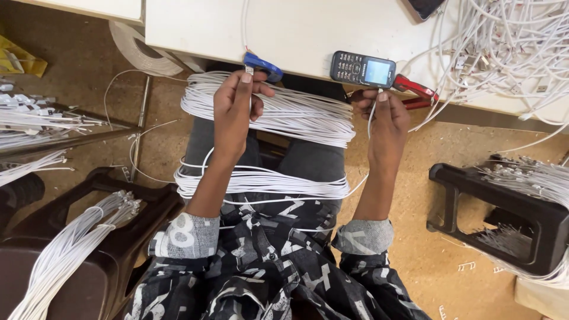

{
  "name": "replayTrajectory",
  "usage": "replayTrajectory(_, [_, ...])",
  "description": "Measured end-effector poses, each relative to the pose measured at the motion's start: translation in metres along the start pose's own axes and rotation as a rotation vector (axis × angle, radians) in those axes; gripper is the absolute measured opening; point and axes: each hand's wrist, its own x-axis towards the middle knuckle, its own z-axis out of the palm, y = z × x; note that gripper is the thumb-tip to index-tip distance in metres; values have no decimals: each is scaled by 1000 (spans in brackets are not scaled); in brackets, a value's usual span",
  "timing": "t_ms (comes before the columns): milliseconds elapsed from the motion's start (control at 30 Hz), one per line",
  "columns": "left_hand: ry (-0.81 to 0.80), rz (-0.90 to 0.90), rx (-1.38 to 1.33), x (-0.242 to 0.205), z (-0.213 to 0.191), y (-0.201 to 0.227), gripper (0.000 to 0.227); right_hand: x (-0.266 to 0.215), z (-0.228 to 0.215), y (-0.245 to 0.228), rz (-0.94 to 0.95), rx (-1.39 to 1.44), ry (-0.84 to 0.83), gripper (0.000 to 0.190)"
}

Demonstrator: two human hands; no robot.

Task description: The person tests white USB cables by plugging one end into a blue testing device and the other into a mobile phone before wrapping them around their legs. This process is repeated with several other cables from a pile.

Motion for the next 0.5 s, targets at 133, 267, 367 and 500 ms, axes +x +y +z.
replayTrajectory(133, [-26, 63, 88, 0, 3, 2, 34, -1, -1, 4, 7, -23, 35, 31])
replayTrajectory(267, [-32, 55, 93, 0, 3, 0, 34, -3, -1, 5, 21, -14, 55, 31])
replayTrajectory(367, [-29, 59, 78, -1, 4, 2, 33, -1, -1, 5, 18, -5, 43, 30])
replayTrajectory(500, [-17, 46, 76, 0, 3, -1, 32, -2, 1, 6, 3, 22, 31, 29])
